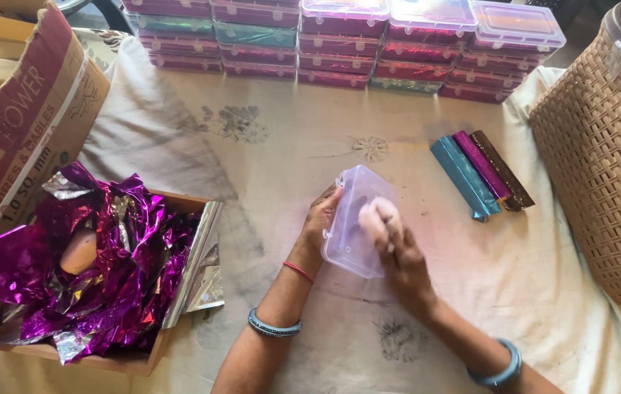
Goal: The person wraps a small wooden block in shiny metallic foil using a yellow plastic folder to create sharp creases. They then wipe a clear plastic container with a cloth and place the wrapped items inside.
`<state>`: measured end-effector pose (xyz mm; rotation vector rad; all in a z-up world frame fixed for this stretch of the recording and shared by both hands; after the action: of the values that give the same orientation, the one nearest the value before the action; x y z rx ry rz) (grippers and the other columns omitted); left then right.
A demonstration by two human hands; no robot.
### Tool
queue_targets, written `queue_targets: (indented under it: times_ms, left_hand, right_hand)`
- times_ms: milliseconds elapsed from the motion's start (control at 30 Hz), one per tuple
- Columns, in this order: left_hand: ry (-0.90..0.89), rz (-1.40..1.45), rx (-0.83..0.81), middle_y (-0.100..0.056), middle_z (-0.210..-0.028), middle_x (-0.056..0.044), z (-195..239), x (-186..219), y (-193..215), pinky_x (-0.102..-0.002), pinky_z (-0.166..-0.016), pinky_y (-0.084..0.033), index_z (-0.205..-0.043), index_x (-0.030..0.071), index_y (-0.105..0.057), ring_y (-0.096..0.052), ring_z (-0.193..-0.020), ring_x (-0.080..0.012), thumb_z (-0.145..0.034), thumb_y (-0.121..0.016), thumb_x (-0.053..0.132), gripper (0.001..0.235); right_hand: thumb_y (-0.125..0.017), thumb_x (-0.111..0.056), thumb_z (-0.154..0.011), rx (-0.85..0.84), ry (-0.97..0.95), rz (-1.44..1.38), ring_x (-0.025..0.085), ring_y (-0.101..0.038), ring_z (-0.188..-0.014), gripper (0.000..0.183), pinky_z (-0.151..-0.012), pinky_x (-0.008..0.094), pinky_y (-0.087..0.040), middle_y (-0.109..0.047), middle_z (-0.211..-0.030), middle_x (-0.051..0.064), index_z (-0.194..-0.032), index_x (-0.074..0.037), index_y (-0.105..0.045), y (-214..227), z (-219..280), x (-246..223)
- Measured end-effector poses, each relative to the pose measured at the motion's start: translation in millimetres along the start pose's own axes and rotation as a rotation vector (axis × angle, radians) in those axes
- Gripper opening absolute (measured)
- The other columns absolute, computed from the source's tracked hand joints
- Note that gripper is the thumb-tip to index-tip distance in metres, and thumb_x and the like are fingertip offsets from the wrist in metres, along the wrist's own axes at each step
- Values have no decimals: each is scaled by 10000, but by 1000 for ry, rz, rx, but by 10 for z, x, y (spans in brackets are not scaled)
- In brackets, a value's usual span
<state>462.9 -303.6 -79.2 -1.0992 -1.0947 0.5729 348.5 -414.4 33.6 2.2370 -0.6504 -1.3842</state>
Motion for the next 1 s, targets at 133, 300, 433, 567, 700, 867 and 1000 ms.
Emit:
queue_targets:
  times_ms: [133,300,433,567,700,867,1000]
  left_hand:
    - [27,-40,26,-675,-1266,-134,-54,-77,161,-436,-941,-592,-1437,63,-556,-682,-1116,-263,-1072,-504,243,411]
    - [38,-127,-3,-682,-1254,-130,-106,-95,239,-411,-907,-611,-1419,60,-566,-701,-1088,-260,-1068,-533,243,398]
    - [-8,-204,-168,-690,-1241,-157,-110,-45,239,-385,-876,-633,-1414,30,-565,-722,-1077,-257,-1046,-585,270,440]
    - [28,-149,-185,-695,-1240,-135,79,-6,-230,-405,-886,-628,-1428,97,-542,-710,-1074,-249,-985,-591,312,494]
    - [19,-217,-83,-677,-1274,-84,148,65,-296,-409,-935,-607,-1444,55,-536,-675,-1143,-216,-1023,-607,263,475]
    - [-73,-346,-51,-670,-1340,-86,83,112,-222,-361,-985,-572,-1470,26,-552,-666,-1184,-182,-1026,-617,261,506]
    - [-47,-235,-163,-648,-1330,-94,177,116,-513,-390,-972,-563,-1489,10,-531,-650,-1159,-194,-1049,-626,212,493]
  right_hand:
    - [-592,-162,-1005,-10,344,157,403,-578,-1326,438,-1101,482,-479,-575,-1429,233,-1430,-58,-570,-50,273,-582]
    - [-717,-146,-831,-83,632,224,392,-541,-1351,454,-1143,539,-412,-621,-1349,198,-1273,-49,-680,-107,-18,-1014]
    - [-716,-174,-869,-65,635,210,344,-572,-1321,288,-1135,552,-420,-675,-1239,149,-1140,-77,-711,-154,-418,-882]
    - [-632,-190,-976,51,483,294,330,-607,-1259,153,-1114,517,-454,-701,-1182,143,-1059,-86,-708,-91,-854,-362]
    - [-552,-222,-1039,145,85,52,300,-652,-1140,310,-1000,398,-522,-675,-1205,172,-1254,-53,-697,109,-889,219]
    - [-532,-312,-1083,157,-136,-207,215,-628,-1221,452,-988,313,-493,-650,-1355,113,-1417,-7,-567,137,-424,950]
    - [-613,-280,-1055,112,-234,-626,129,-609,-1073,504,-895,248,-517,-640,-1271,79,-1486,-49,-488,137,-268,1023]
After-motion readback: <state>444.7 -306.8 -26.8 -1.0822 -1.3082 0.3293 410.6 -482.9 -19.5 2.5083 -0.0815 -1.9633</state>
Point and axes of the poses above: each hand's wrist, its own z-axis away from the middle knuckle, its own y-axis out of the back of the hand, x = y × z, the point moved 10 cm from there along -z, towards the middle knuckle
